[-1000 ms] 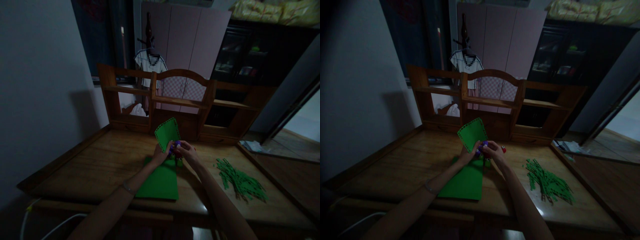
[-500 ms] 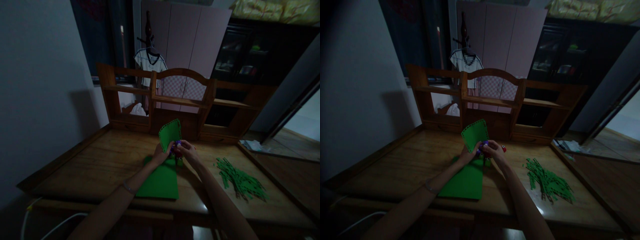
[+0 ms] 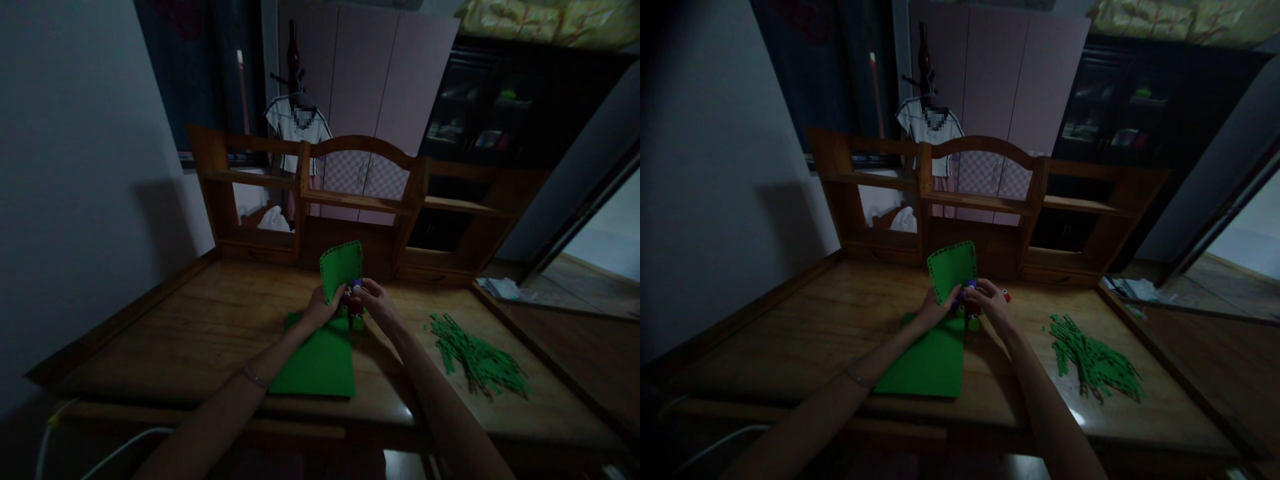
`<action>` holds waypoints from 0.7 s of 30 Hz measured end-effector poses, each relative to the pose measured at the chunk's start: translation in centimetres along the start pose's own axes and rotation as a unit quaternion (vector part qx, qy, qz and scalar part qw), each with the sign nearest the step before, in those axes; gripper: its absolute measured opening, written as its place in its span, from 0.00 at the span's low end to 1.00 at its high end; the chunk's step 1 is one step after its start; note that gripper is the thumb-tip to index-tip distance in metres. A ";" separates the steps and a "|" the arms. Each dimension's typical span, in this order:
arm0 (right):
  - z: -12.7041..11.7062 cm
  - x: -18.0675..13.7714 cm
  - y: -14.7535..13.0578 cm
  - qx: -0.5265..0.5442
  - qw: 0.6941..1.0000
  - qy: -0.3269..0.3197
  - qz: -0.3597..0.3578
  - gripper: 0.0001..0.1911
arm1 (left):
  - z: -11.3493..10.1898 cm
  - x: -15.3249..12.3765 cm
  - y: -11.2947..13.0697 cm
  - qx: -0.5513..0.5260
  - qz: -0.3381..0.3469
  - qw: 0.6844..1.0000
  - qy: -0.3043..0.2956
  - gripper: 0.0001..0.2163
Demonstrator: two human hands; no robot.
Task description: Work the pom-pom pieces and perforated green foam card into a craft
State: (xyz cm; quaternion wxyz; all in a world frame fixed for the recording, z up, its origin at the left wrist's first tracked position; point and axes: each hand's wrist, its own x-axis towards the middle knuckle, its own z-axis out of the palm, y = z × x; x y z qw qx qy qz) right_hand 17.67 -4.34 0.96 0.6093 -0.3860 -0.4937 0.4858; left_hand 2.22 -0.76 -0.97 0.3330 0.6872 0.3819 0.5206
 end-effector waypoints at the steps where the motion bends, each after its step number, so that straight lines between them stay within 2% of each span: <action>1: 0.0 0.0 0.0 0.003 1.000 -0.002 0.002 0.16 | 0.0 0.0 -0.1 -0.001 0.000 1.000 -0.001 0.16; 21: -0.5 0.2 0.4 0.002 1.000 -0.011 0.011 0.15 | 0.1 0.2 -1.4 -0.002 0.016 1.000 -0.021 0.17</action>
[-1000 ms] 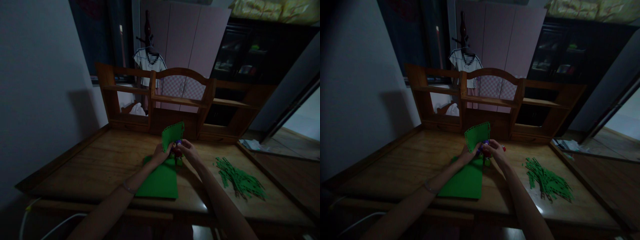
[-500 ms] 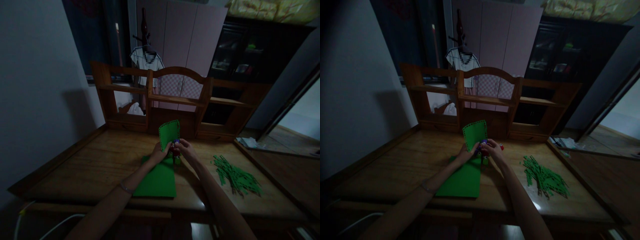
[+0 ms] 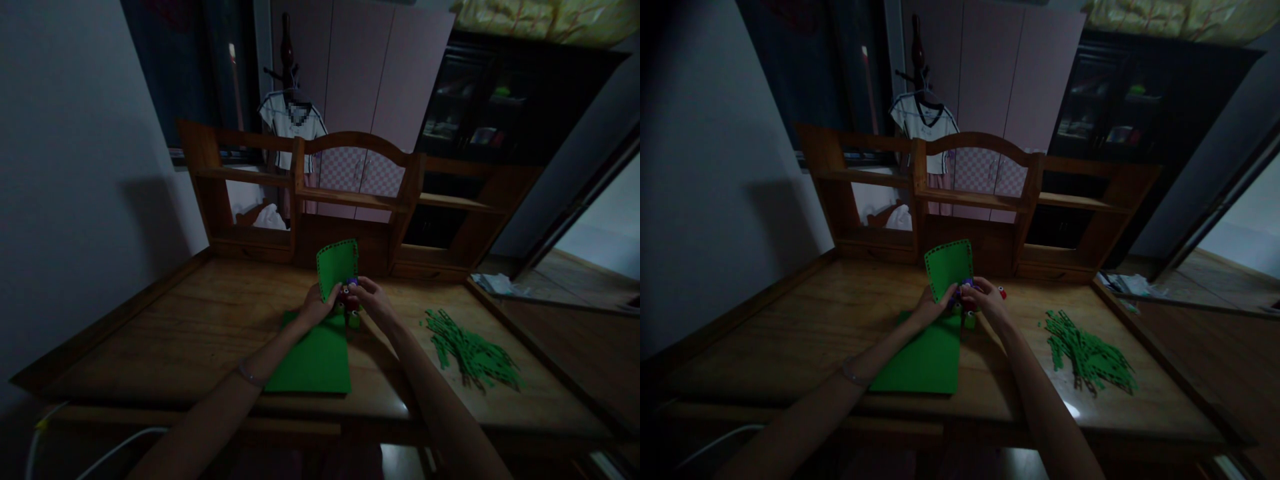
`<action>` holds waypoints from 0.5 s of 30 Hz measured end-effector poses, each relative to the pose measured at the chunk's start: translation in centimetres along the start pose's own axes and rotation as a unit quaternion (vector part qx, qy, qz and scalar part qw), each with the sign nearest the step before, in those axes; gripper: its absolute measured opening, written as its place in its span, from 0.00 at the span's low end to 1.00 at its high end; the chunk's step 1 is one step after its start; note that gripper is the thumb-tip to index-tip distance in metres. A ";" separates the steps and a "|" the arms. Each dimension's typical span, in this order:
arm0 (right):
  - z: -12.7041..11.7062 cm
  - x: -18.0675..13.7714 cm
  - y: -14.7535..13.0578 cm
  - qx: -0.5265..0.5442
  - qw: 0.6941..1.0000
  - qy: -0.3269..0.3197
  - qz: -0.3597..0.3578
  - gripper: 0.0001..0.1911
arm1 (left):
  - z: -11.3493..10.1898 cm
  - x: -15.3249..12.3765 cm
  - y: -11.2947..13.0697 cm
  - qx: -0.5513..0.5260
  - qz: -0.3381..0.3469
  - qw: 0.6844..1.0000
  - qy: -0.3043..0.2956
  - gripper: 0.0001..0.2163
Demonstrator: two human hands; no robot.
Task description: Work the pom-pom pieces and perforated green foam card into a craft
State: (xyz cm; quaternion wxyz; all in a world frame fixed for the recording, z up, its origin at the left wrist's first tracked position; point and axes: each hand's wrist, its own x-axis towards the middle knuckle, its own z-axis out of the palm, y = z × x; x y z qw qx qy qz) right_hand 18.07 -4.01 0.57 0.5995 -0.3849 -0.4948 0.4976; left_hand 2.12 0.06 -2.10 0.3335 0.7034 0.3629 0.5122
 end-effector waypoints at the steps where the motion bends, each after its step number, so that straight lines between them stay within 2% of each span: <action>1: 0.0 0.0 0.0 0.000 1.000 0.000 0.001 0.15 | 0.0 0.0 -0.1 -0.001 0.001 1.000 0.001 0.17; 15: -0.1 0.1 0.3 -0.009 1.000 0.000 -0.001 0.16 | -0.1 0.1 0.2 0.040 0.011 0.999 -0.004 0.17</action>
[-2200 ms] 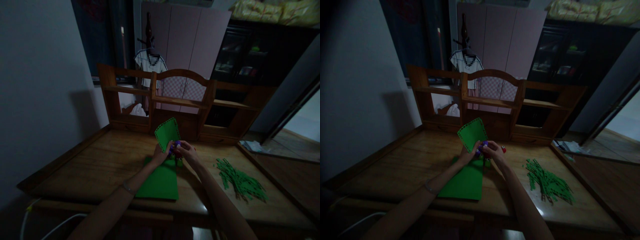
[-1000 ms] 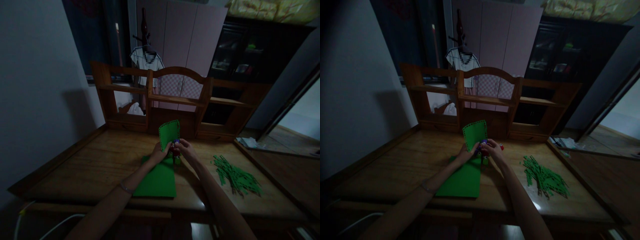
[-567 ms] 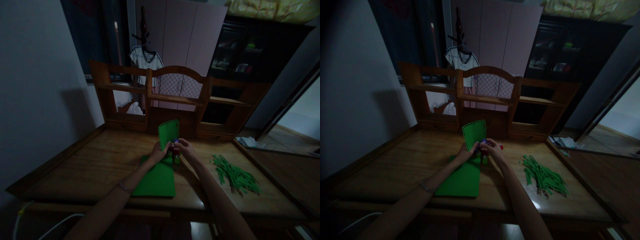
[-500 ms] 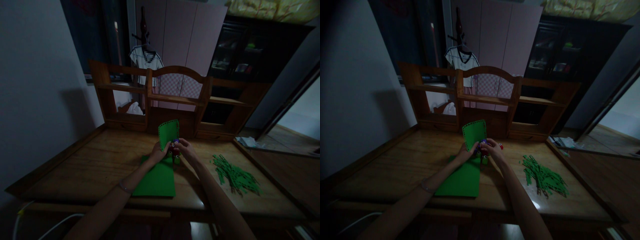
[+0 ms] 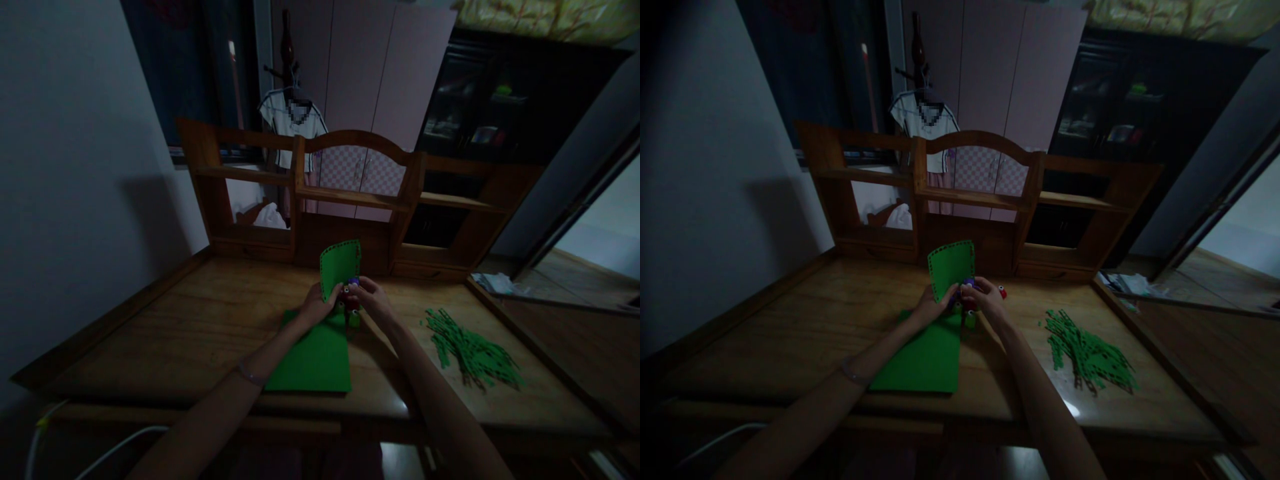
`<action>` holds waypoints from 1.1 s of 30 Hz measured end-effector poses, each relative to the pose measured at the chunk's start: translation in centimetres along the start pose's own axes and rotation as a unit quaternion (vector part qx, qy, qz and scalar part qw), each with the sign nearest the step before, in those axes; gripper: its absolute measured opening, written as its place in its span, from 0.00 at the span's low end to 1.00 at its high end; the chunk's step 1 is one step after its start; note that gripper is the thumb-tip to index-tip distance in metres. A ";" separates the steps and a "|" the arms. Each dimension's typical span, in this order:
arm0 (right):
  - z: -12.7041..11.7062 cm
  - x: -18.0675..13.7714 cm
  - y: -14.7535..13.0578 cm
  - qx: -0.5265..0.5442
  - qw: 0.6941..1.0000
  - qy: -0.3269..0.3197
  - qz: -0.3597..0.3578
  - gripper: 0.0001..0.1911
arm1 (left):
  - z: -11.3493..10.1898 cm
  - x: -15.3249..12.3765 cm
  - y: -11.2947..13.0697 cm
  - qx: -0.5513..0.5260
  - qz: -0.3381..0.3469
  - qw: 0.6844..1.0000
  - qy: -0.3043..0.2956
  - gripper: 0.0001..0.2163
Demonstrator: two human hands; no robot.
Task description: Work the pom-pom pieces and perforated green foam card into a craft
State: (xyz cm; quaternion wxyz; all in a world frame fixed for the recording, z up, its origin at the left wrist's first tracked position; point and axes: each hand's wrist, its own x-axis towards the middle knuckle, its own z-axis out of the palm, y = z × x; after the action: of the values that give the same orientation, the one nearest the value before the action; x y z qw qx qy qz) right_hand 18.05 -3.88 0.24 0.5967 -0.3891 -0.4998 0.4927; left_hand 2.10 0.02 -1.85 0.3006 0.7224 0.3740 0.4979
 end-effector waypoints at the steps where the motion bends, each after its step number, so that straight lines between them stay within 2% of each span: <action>1: 0.0 0.0 0.0 -0.003 1.000 0.002 -0.002 0.16 | 0.0 0.0 0.1 0.002 0.001 1.000 -0.002 0.17; 14: -0.1 -0.2 -0.2 -0.027 1.000 0.004 -0.013 0.15 | -0.4 -0.1 0.9 0.006 0.021 1.000 -0.023 0.16; 18: -0.1 -0.1 -0.3 -0.022 0.999 0.013 -0.021 0.12 | -0.4 -0.3 1.1 0.007 -0.005 0.999 -0.031 0.17; 21: 0.0 0.0 -0.2 -0.008 1.000 0.017 -0.001 0.11 | -0.3 -0.5 1.3 0.014 -0.011 0.999 -0.046 0.17; 28: -0.1 0.0 0.0 -0.023 0.999 0.004 0.031 0.15 | -1.1 -0.6 2.5 -0.029 -0.084 0.994 -0.069 0.16; 33: -0.1 -0.2 -0.1 -0.049 0.998 -0.039 0.034 0.17 | -1.0 -0.4 2.2 -0.037 -0.096 0.994 -0.037 0.19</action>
State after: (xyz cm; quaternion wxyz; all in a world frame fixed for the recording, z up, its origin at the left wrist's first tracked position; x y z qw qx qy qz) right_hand 18.14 -4.11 0.30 0.5404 -0.4149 -0.5326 0.5021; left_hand 1.63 -1.41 0.07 0.3868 0.6898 0.4114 0.4531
